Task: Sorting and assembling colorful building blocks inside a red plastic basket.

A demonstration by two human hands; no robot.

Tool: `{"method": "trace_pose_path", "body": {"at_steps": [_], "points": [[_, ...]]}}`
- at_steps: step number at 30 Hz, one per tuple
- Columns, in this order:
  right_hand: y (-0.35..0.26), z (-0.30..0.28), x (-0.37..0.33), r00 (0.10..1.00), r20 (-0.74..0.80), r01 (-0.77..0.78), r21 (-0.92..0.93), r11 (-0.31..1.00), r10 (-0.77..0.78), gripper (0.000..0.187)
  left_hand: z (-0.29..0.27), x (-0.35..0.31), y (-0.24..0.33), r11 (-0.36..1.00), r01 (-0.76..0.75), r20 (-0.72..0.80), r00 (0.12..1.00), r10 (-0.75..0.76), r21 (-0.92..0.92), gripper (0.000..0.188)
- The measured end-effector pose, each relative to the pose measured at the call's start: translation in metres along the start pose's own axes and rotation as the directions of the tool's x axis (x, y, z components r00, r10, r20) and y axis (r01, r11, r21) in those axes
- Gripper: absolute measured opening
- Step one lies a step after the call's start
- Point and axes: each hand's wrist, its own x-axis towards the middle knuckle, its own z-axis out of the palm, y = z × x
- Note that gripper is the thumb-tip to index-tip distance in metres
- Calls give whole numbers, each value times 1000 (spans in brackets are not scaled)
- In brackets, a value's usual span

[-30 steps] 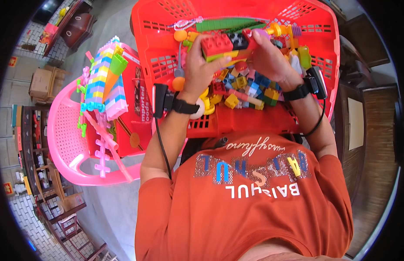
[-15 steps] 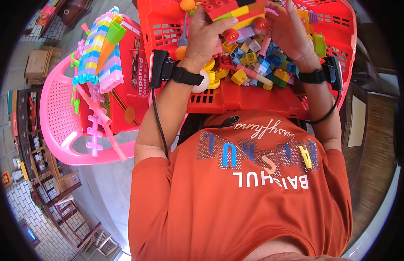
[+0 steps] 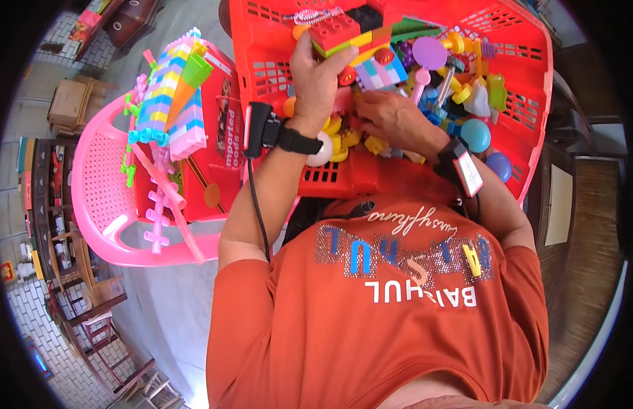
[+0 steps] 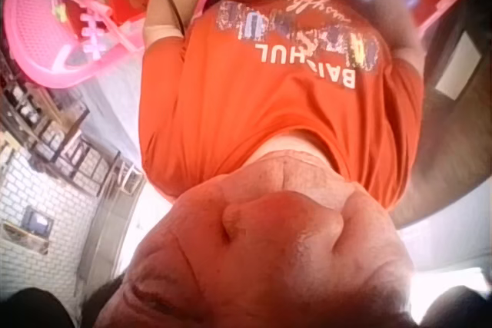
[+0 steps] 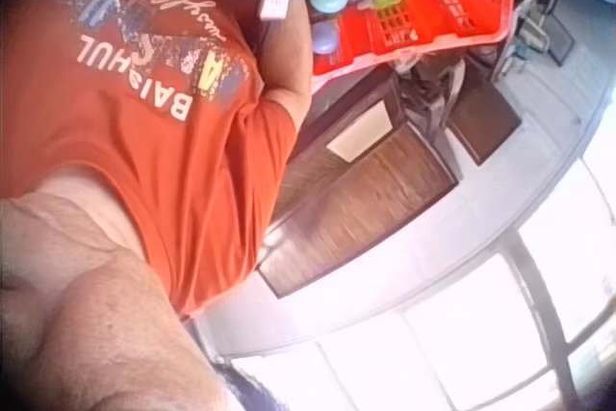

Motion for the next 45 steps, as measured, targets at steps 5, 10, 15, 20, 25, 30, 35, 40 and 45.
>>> {"method": "trace_pose_path", "body": {"at_steps": [5,10,15,20,25,30,35,40,45], "points": [[0,-30,0,1000,18,-20,305,952,15,11,1,-4,0,996,79,-13,997,-80,-49,30],[-3,-64,-2,939,16,-134,937,324,343,14,1,-5,-2,986,167,20,986,-166,-8,31],[13,-69,0,899,32,-12,999,-49,437,23,7,-5,0,976,217,48,975,-217,14,36],[20,-66,-2,882,69,-18,993,-112,466,24,2,-4,-5,906,15,-25,1000,-5,423,50],[21,-59,0,890,49,-10,996,-88,453,22,9,-9,4,844,-124,106,991,80,521,61],[13,-58,3,878,31,7,997,-77,477,22,3,-8,1,851,-173,223,972,69,495,61],[23,-57,-1,900,58,-51,998,-28,431,22,3,-7,4,786,-301,331,934,131,539,57],[15,-51,3,852,0,11,1000,-17,523,19,4,-7,2,898,-193,210,971,116,395,43],[15,-55,2,847,39,-43,999,-5,530,19,6,-5,4,893,-203,221,968,120,402,40]]}}
